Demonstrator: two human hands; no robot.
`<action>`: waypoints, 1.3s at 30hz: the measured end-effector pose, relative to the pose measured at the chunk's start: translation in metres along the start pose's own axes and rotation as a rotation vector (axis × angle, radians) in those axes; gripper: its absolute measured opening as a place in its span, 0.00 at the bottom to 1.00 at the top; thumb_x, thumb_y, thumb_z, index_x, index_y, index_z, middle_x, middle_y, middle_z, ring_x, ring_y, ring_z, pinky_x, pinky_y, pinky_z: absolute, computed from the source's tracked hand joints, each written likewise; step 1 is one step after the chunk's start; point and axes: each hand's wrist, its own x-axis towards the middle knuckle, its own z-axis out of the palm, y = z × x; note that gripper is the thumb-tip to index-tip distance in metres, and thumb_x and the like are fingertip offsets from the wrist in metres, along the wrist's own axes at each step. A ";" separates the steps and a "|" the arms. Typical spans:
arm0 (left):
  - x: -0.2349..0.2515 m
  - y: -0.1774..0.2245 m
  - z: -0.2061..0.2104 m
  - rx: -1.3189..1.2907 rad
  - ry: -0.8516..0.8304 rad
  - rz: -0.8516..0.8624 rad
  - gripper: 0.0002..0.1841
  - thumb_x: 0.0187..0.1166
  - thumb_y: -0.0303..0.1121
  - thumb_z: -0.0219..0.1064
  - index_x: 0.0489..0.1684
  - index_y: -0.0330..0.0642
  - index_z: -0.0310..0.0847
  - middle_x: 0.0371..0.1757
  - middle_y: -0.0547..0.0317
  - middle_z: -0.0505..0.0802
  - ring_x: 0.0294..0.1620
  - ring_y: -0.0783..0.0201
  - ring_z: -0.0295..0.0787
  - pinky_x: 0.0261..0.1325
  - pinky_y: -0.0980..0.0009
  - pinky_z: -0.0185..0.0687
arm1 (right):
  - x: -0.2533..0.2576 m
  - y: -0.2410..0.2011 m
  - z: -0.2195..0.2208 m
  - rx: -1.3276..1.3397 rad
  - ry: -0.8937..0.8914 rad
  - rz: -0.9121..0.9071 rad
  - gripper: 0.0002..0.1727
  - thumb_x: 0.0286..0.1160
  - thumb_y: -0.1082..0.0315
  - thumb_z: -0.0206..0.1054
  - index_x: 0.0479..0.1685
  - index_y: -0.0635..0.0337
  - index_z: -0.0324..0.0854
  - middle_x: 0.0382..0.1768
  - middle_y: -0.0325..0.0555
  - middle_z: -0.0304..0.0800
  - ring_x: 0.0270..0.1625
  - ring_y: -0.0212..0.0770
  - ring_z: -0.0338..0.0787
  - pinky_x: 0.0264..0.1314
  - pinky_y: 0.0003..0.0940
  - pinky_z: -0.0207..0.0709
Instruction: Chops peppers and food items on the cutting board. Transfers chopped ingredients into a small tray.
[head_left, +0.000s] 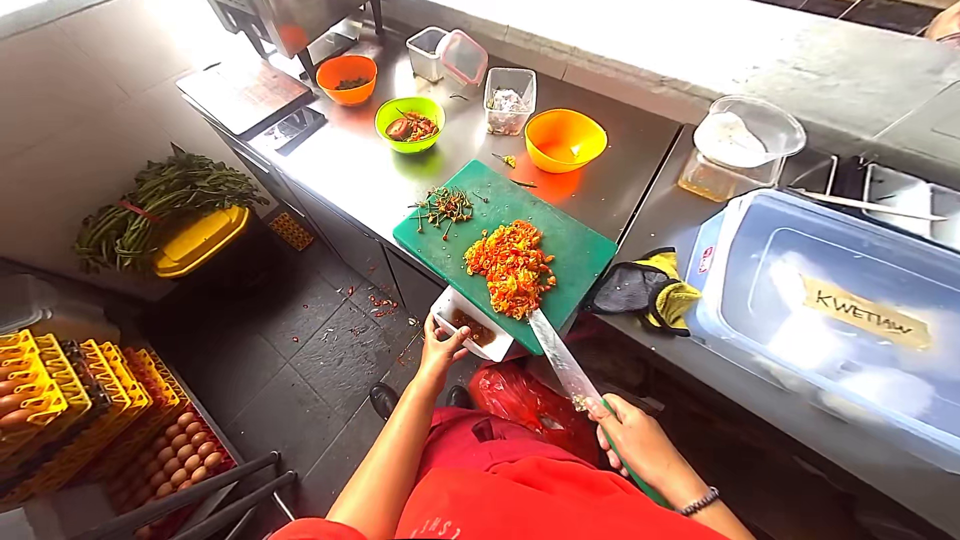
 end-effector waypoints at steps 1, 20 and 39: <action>-0.001 0.000 0.001 0.001 -0.003 0.001 0.49 0.79 0.25 0.72 0.95 0.54 0.37 0.78 0.33 0.74 0.65 0.41 0.84 0.61 0.48 0.85 | -0.002 0.000 0.002 -0.017 0.003 -0.024 0.19 0.95 0.56 0.53 0.49 0.65 0.78 0.19 0.41 0.78 0.16 0.33 0.80 0.22 0.29 0.78; 0.003 -0.003 0.002 0.000 -0.026 -0.008 0.51 0.78 0.24 0.72 0.95 0.52 0.34 0.81 0.32 0.71 0.66 0.41 0.85 0.59 0.49 0.88 | 0.043 -0.031 -0.070 -0.183 0.209 -0.021 0.23 0.95 0.53 0.52 0.59 0.68 0.79 0.28 0.54 0.83 0.26 0.47 0.85 0.35 0.47 0.82; 0.002 -0.004 0.002 -0.030 -0.024 -0.006 0.50 0.79 0.24 0.71 0.95 0.52 0.33 0.81 0.33 0.70 0.67 0.40 0.84 0.58 0.48 0.88 | 0.007 -0.018 -0.009 -0.475 0.044 -0.282 0.23 0.92 0.52 0.56 0.49 0.68 0.80 0.32 0.60 0.87 0.40 0.59 0.90 0.47 0.57 0.80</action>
